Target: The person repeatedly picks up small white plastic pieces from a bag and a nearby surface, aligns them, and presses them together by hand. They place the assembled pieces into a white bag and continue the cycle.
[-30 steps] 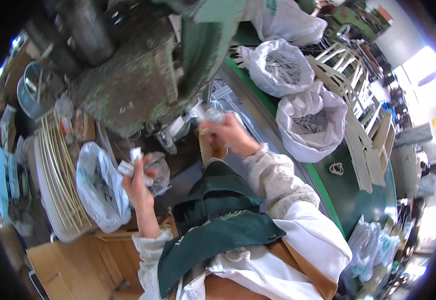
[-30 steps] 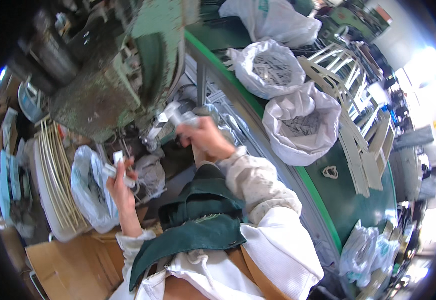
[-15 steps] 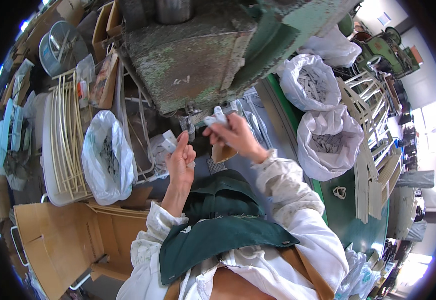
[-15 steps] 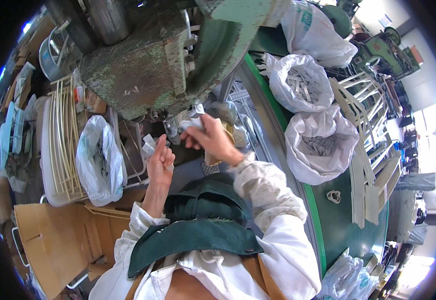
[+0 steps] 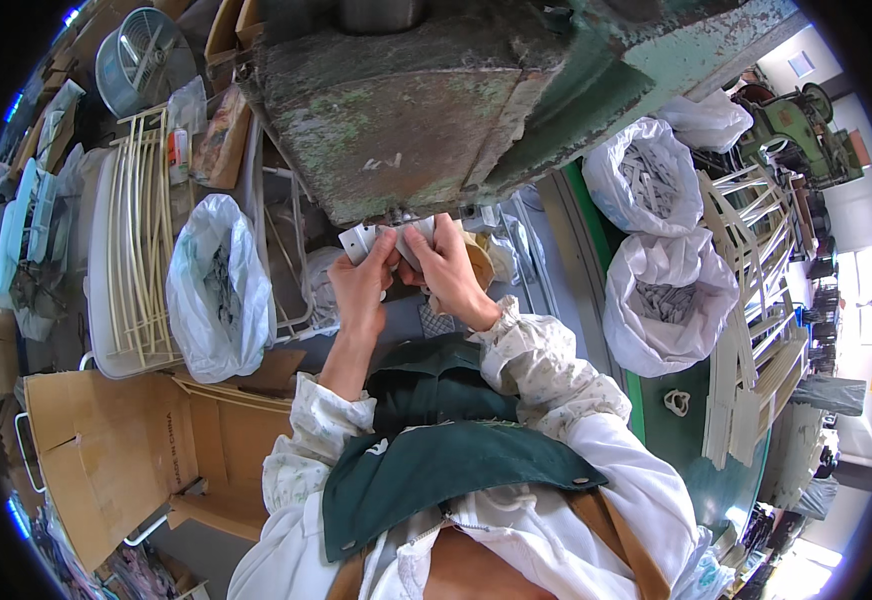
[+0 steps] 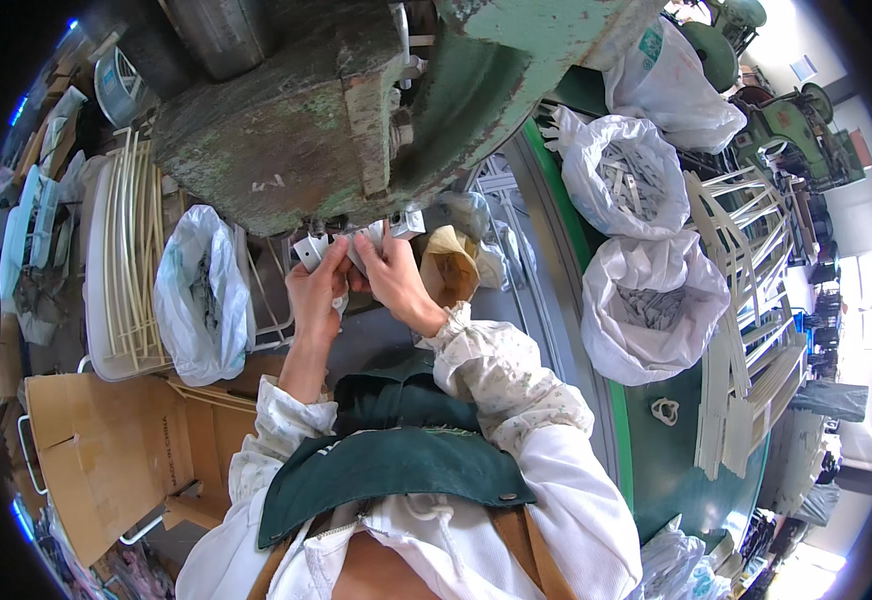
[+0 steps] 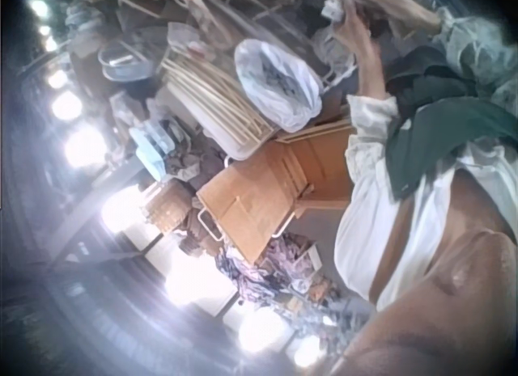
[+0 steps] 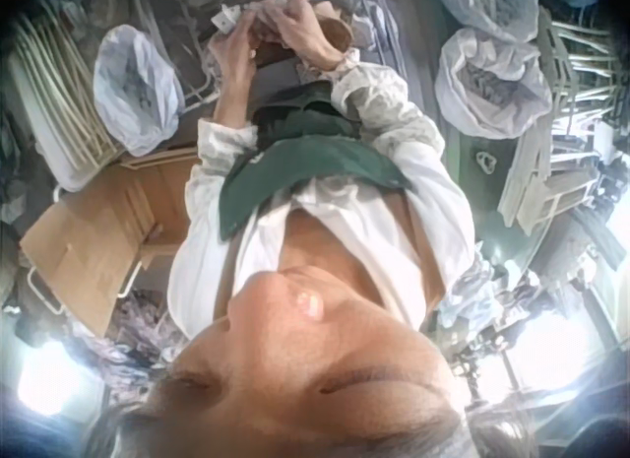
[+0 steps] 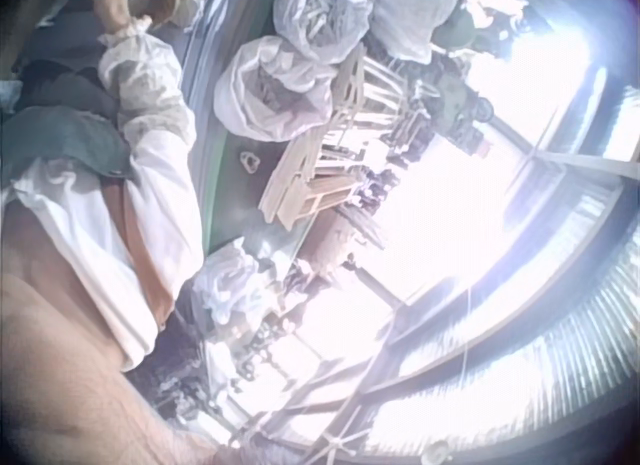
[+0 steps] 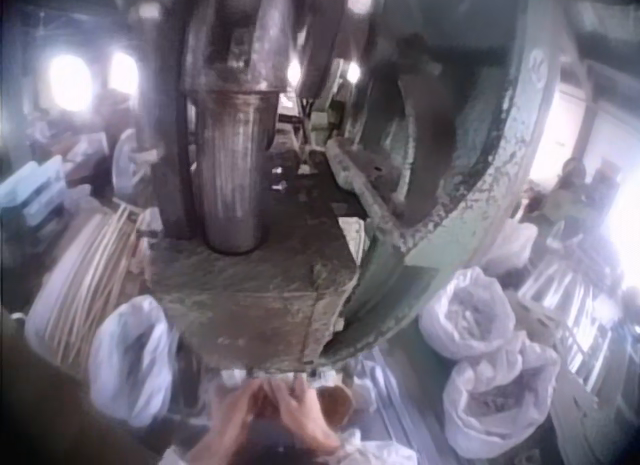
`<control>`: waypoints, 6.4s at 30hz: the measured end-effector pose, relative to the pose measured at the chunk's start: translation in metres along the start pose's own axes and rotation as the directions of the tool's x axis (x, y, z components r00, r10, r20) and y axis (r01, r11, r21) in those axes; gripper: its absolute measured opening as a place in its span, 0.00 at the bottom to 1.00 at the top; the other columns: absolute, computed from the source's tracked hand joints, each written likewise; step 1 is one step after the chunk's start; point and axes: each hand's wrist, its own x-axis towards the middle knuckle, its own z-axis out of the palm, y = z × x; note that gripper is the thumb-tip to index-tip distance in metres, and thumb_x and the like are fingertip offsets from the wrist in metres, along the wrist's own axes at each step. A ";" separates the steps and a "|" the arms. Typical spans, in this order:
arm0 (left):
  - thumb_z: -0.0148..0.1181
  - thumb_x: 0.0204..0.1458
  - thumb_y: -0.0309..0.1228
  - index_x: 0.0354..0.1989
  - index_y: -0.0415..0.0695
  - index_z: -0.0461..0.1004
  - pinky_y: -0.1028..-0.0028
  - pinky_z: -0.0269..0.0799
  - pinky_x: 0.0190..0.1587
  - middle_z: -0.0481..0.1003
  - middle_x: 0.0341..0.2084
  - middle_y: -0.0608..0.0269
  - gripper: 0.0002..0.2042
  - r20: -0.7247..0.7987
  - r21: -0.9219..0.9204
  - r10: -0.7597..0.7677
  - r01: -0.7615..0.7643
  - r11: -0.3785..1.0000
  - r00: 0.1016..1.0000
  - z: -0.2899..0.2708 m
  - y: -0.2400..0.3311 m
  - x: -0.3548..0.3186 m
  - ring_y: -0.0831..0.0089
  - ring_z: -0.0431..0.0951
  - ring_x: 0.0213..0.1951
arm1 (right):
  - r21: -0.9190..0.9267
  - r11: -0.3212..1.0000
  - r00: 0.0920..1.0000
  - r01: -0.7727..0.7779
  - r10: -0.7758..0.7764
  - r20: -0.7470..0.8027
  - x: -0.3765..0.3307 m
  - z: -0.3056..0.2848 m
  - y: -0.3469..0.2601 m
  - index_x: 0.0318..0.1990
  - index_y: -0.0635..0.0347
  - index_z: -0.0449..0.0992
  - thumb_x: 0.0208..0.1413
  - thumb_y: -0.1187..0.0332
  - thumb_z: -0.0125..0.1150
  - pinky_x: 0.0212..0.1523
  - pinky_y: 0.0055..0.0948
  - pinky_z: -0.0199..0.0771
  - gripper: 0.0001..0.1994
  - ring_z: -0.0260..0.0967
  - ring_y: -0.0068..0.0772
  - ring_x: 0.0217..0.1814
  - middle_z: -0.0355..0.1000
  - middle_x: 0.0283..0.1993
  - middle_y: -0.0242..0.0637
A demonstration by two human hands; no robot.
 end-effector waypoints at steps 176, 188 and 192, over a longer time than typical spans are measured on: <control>0.49 0.61 0.31 0.39 0.38 0.73 0.84 0.54 0.18 0.74 0.24 0.65 0.10 0.229 0.114 0.076 -0.104 0.988 0.970 -0.060 0.010 -0.014 0.87 0.63 0.17 | -0.424 0.905 0.995 0.043 0.001 0.102 0.048 -0.023 -0.004 0.36 0.63 0.78 0.47 0.65 0.68 0.37 0.27 0.69 0.12 0.69 0.25 0.34 0.75 0.33 0.33; 0.53 0.58 0.37 0.26 0.34 0.75 0.84 0.49 0.10 0.69 0.09 0.64 0.17 0.332 0.445 0.031 -0.185 0.876 0.943 -0.037 0.027 -0.001 0.85 0.57 0.07 | -0.455 0.890 0.993 0.028 0.029 0.117 0.001 -0.030 -0.001 0.29 0.68 0.78 0.51 0.67 0.64 0.29 0.22 0.65 0.10 0.62 0.15 0.27 0.71 0.23 0.29; 0.55 0.57 0.36 0.25 0.34 0.75 0.83 0.47 0.11 0.64 0.07 0.69 0.16 0.318 0.469 -0.034 -0.126 0.874 0.947 -0.038 0.026 0.019 0.86 0.56 0.08 | -0.364 0.931 0.991 -0.006 0.054 0.120 0.001 -0.024 -0.003 0.30 0.66 0.78 0.55 0.65 0.60 0.18 0.18 0.55 0.11 0.58 0.13 0.18 0.71 0.20 0.29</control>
